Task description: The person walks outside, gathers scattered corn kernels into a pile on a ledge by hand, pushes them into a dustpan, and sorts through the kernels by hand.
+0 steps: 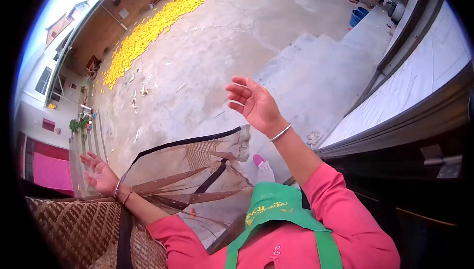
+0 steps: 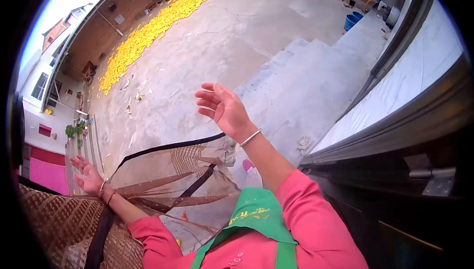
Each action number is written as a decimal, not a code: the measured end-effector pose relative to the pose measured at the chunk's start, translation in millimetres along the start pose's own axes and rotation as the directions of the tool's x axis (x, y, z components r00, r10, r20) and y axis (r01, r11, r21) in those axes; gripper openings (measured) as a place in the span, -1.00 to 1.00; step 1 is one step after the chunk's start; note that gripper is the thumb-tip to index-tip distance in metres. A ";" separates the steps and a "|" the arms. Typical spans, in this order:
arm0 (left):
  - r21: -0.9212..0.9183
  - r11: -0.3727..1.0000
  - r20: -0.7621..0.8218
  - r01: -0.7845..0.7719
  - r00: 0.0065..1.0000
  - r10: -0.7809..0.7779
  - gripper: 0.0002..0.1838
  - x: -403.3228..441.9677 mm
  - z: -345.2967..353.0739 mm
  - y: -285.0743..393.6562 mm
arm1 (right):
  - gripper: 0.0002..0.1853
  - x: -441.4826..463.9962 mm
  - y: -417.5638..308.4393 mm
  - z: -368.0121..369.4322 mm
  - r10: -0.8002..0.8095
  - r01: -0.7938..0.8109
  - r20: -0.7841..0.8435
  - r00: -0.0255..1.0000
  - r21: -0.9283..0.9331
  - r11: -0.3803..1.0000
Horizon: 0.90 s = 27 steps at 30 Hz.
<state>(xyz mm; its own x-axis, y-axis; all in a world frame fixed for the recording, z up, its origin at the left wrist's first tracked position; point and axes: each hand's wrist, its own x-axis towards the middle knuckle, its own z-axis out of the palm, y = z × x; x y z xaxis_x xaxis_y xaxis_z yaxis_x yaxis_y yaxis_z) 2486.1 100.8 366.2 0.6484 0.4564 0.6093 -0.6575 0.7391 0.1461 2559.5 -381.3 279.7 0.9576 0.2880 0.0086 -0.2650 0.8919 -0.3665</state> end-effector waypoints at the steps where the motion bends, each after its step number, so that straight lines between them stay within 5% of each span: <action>1: 0.084 0.993 -0.097 -0.083 0.991 0.091 -0.37 10.4 -3.0 -2.5 | -0.65 18.4 -5.8 -8.5 -0.042 0.042 -0.016 0.999 0.027 0.999; 3: 0.176 0.969 -0.261 -0.176 0.940 0.218 -0.38 38.4 -12.0 -13.2 | -0.66 65.8 -9.1 -15.3 -0.083 0.088 -0.078 0.994 0.063 0.994; 7: 0.109 0.973 -0.345 -0.203 0.910 0.229 -0.43 19.3 20.4 2.9 | -0.66 70.2 3.7 20.6 -0.046 0.054 -0.063 0.997 0.130 0.990; 16: 0.104 0.987 -0.587 -0.126 0.793 0.163 -0.55 61.6 -120.3 -90.5 | -0.68 258.2 24.0 -8.2 0.019 -0.001 -0.157 0.987 0.115 0.993; 19: 0.098 0.987 -0.730 -0.131 0.664 0.161 -0.52 55.4 -134.2 -107.8 | -0.69 313.2 28.7 -3.4 0.070 -0.059 -0.092 0.993 0.119 0.991; 21: 0.107 0.981 -0.682 -0.162 0.706 0.191 -0.51 59.1 -146.8 -113.3 | -0.70 350.0 38.5 7.8 0.146 -0.138 -0.108 0.983 0.075 0.988; 27: 0.171 0.940 -0.731 -0.294 0.602 0.321 -0.51 49.0 -187.0 -129.7 | -0.70 449.6 74.6 10.6 0.303 -0.301 -0.054 0.951 0.053 0.952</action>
<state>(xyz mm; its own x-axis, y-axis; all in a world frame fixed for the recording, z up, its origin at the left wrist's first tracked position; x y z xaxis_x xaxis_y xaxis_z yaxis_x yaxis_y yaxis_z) 2674.9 120.0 231.3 0.4595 0.8744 -0.1558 -0.8747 0.4760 0.0911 2969.0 -181.6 266.2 0.8368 0.5257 -0.1532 -0.5461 0.7812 -0.3025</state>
